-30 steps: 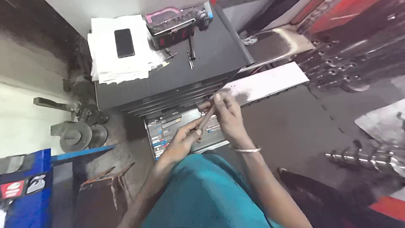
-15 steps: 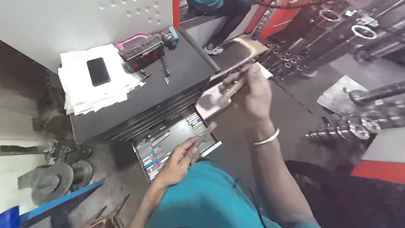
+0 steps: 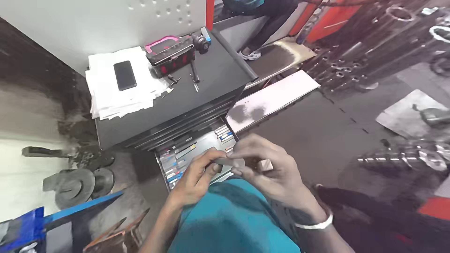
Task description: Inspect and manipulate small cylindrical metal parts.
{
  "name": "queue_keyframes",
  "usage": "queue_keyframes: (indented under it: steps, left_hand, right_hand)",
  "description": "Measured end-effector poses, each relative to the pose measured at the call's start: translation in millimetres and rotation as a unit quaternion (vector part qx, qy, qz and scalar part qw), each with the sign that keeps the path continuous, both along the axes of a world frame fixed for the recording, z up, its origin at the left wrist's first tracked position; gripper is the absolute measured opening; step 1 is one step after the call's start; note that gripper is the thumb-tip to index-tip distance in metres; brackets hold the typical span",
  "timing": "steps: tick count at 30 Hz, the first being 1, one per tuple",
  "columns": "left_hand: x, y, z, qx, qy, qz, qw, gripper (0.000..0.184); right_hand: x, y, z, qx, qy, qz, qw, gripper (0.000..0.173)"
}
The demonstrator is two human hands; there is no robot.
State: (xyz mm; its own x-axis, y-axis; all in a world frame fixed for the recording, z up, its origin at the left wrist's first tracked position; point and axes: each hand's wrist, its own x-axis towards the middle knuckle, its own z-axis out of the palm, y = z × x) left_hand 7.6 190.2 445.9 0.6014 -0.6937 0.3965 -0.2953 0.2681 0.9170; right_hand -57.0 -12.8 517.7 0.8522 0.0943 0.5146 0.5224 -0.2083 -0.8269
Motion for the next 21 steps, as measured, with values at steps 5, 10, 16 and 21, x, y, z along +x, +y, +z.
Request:
queue_keyframes:
  steps: [5,10,16,21]
  left_hand:
    - [3.1,0.9,6.0,-0.007,-0.054,-0.001,0.999,0.025]
    - [5.4,3.9,8.8,-0.029,-0.054,-0.040,0.997,0.027]
    - [3.8,3.3,12.3,-0.031,-0.043,-0.052,0.997,0.025]
    - [2.6,3.8,14.2,-0.031,-0.053,-0.051,0.997,0.023]
  right_hand:
    - [-6.3,3.1,11.3,-0.061,-0.042,0.005,0.997,0.018]
    - [-8.9,7.4,15.9,-0.072,-0.060,0.020,0.995,0.017]
    - [-10.2,9.3,18.6,-0.072,-0.063,0.021,0.995,0.017]
    - [-11.0,9.1,20.5,-0.067,-0.069,0.032,0.995,0.017]
